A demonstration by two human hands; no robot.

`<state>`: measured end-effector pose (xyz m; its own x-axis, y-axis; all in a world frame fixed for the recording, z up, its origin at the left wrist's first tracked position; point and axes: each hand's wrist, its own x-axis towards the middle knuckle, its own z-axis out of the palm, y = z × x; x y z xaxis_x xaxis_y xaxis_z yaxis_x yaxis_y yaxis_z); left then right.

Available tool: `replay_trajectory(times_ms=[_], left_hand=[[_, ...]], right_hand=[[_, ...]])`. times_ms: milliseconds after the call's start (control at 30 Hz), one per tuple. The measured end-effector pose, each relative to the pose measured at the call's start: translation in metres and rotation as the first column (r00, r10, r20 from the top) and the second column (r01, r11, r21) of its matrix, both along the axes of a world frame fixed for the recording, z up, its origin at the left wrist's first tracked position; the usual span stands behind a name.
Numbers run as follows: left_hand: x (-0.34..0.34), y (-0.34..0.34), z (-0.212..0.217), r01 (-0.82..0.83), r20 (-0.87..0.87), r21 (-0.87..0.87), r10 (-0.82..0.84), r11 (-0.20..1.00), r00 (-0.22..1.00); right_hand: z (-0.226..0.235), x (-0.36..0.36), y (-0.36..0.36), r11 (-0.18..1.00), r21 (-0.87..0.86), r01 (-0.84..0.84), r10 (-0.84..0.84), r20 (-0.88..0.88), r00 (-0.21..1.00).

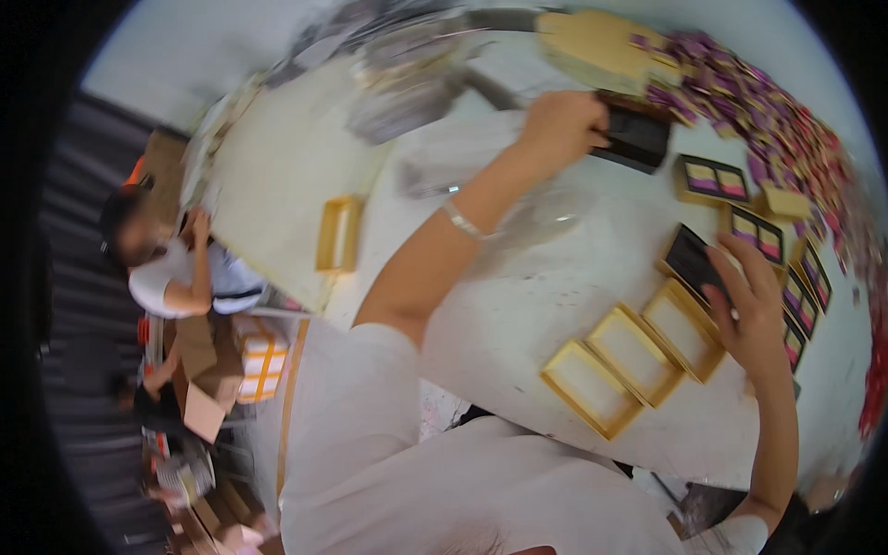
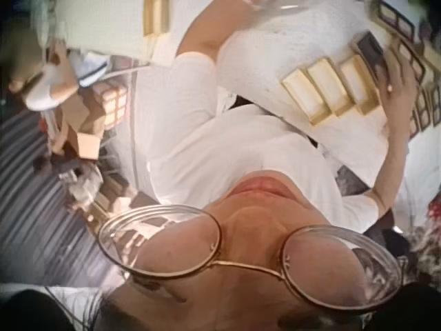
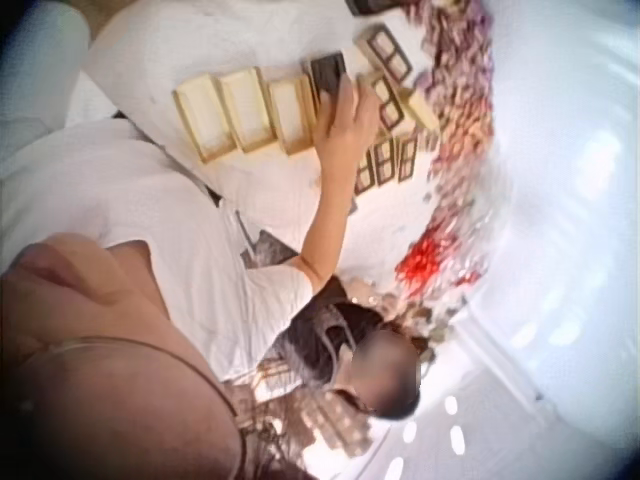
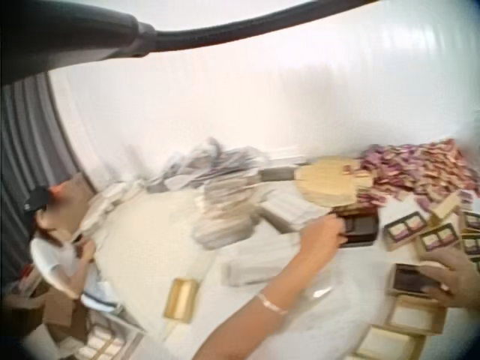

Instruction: The person assembles cosmetic compacts by placing small colored inserts into black trays, closing them with lids, and wrapping each unit in clear plastic. The person then places the wrapped compacts into gold boxes and closes them. The process is repeated for multiple units on a white table.

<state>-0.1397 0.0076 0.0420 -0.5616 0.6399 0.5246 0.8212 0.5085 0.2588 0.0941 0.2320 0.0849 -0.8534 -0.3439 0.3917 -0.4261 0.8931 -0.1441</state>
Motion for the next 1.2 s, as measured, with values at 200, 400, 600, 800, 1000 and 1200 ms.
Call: replay_trajectory(times_ms=[200,400,600,800,1000,1200], left_hand=[[0.026,-0.006,0.060,0.156,0.151,0.112,-0.172,0.981,0.973],[0.081,-0.005,0.090,0.807,0.903,0.327,-0.415,0.492,-0.113],[0.098,0.035,0.055,0.570,0.872,0.409,-0.489,0.713,-0.015],[0.124,0.024,0.034,0.623,0.810,0.019,-0.376,0.782,0.449],[0.148,0.027,0.013,0.556,0.622,-0.036,-0.417,0.830,0.663],[0.147,0.021,0.013,0.536,0.643,-0.030,-0.395,0.844,0.657]], right_hand=[[0.023,-0.014,-0.029,0.989,0.093,0.117,-0.093,-0.233,0.968],[0.076,0.011,-0.042,0.926,0.266,-0.266,0.300,-0.097,0.949],[0.056,0.065,-0.010,0.991,0.119,-0.061,0.038,0.188,0.981],[0.009,0.097,0.018,0.974,-0.099,0.205,-0.163,0.329,0.930],[-0.026,0.070,-0.019,0.973,-0.197,0.117,-0.082,0.175,0.981],[0.008,0.076,0.018,0.998,-0.063,0.031,-0.006,0.359,0.933]])
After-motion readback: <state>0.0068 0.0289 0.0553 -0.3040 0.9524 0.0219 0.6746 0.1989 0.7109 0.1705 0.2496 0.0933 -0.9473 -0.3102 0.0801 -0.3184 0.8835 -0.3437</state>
